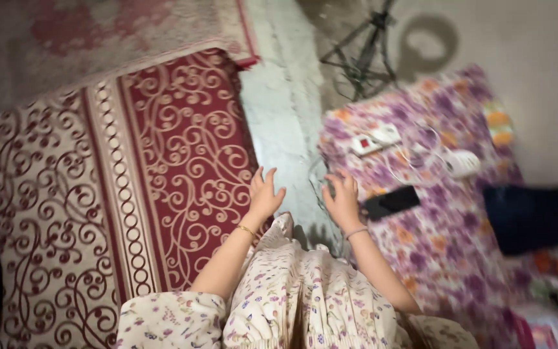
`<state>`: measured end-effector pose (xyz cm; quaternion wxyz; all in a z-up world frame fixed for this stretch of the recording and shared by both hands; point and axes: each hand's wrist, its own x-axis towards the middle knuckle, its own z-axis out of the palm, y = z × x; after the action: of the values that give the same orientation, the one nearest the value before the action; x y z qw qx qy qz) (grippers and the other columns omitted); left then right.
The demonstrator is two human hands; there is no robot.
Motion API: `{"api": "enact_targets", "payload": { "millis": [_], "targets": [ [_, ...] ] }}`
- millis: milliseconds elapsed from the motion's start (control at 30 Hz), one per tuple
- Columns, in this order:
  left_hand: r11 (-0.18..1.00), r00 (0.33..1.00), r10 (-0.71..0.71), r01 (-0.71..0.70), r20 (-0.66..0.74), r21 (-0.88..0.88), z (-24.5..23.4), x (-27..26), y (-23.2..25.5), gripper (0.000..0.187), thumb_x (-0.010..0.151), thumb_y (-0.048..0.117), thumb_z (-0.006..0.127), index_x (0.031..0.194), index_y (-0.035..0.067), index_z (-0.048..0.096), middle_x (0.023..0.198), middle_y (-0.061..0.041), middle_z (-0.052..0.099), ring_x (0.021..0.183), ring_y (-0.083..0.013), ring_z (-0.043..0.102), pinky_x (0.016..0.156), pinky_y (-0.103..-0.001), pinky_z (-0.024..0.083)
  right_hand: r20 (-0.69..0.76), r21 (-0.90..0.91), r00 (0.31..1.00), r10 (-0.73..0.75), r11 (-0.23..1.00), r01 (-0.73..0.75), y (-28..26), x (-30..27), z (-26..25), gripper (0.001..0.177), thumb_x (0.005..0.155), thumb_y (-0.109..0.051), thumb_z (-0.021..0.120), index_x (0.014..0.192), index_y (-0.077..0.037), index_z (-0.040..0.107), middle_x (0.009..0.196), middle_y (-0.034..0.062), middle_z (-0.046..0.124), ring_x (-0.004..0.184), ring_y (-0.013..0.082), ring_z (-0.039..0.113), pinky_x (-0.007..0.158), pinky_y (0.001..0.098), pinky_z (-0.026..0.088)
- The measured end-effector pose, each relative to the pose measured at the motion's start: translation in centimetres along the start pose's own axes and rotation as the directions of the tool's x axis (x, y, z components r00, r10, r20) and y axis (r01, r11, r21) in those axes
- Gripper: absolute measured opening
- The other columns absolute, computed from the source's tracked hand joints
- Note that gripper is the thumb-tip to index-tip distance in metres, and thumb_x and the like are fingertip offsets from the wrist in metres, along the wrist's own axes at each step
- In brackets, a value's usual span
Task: The person opens a mirrored wardrobe, retrieves a green bottle, an orange bottle, and a small red tube, then places them on a nearby table. They return to the wardrobe, take out an orange comb, and later retrieve the red tube again before closing the wardrobe.
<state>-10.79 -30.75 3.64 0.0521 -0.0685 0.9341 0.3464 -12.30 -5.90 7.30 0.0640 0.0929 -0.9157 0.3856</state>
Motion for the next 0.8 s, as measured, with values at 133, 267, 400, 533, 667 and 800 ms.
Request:
{"api": "enact_targets", "payload": {
  "millis": [133,267,400,533,667,800],
  "targets": [
    [0.992,0.986,-0.119,0.115,-0.113,-0.046,-5.2,1.8,-3.1,0.071,0.086,0.032,0.071,0.148,0.011,0.042,0.157,-0.027,0.029,0.144,-0.0459,0.030,0.116,-0.056,0.028,0.057,0.005,0.993,-0.099,0.995,0.099,-3.6,4.7,3.5,0.029,0.090,-0.020,0.071,0.118,-0.011,0.068,0.139,0.0204,0.053,0.129,0.0426,0.047,0.111,0.0512,0.037],
    [0.981,0.969,-0.179,0.163,-0.171,-0.103,-7.9,2.2,-5.2,0.071,0.087,0.029,0.072,0.149,0.012,0.044,0.157,-0.029,0.027,0.144,-0.0471,0.029,0.116,-0.056,0.029,0.122,0.028,0.988,-0.096,0.995,0.093,-5.3,7.8,5.9,0.031,0.089,-0.020,0.071,0.119,-0.012,0.069,0.138,0.0206,0.053,0.128,0.0432,0.047,0.109,0.0511,0.038],
    [0.968,0.952,-0.230,0.203,-0.200,-0.147,-8.8,3.3,-6.8,0.069,0.089,0.028,0.072,0.149,0.009,0.043,0.157,-0.031,0.025,0.144,-0.0485,0.028,0.116,-0.057,0.027,0.183,0.002,0.970,-0.158,0.987,0.161,-5.9,11.6,8.0,0.031,0.088,-0.020,0.072,0.118,-0.012,0.069,0.138,0.0205,0.053,0.129,0.0438,0.047,0.109,0.0513,0.038],
    [0.954,0.931,-0.269,0.222,-0.247,-0.200,-9.9,6.6,-8.2,0.071,0.088,0.027,0.073,0.149,0.008,0.041,0.157,-0.030,0.024,0.145,-0.0495,0.025,0.115,-0.057,0.027,0.202,0.009,0.960,-0.191,0.981,0.194,-6.3,17.2,10.1,0.031,0.089,-0.020,0.071,0.118,-0.012,0.069,0.138,0.0198,0.053,0.129,0.0424,0.048,0.108,0.0497,0.039],
    [0.943,0.907,-0.310,0.254,-0.285,-0.217,-11.6,12.8,-9.3,0.068,0.088,0.027,0.072,0.148,0.010,0.045,0.157,-0.027,0.029,0.144,-0.0472,0.029,0.118,-0.056,0.026,0.188,0.012,0.952,-0.243,0.969,0.245,-5.6,23.7,12.0,0.030,0.090,-0.021,0.071,0.119,-0.013,0.069,0.139,0.0200,0.053,0.128,0.0422,0.049,0.108,0.0488,0.040],
    [0.956,0.889,-0.271,0.203,-0.369,-0.212,-12.5,20.3,-9.8,0.070,0.087,0.028,0.073,0.148,0.010,0.045,0.157,-0.029,0.028,0.143,-0.0482,0.029,0.116,-0.057,0.026,0.220,-0.006,0.944,-0.246,0.967,0.254,-4.0,31.3,13.6,0.031,0.090,-0.022,0.071,0.119,-0.013,0.069,0.137,0.0195,0.054,0.126,0.0417,0.050,0.108,0.0487,0.041]
  ]
}}
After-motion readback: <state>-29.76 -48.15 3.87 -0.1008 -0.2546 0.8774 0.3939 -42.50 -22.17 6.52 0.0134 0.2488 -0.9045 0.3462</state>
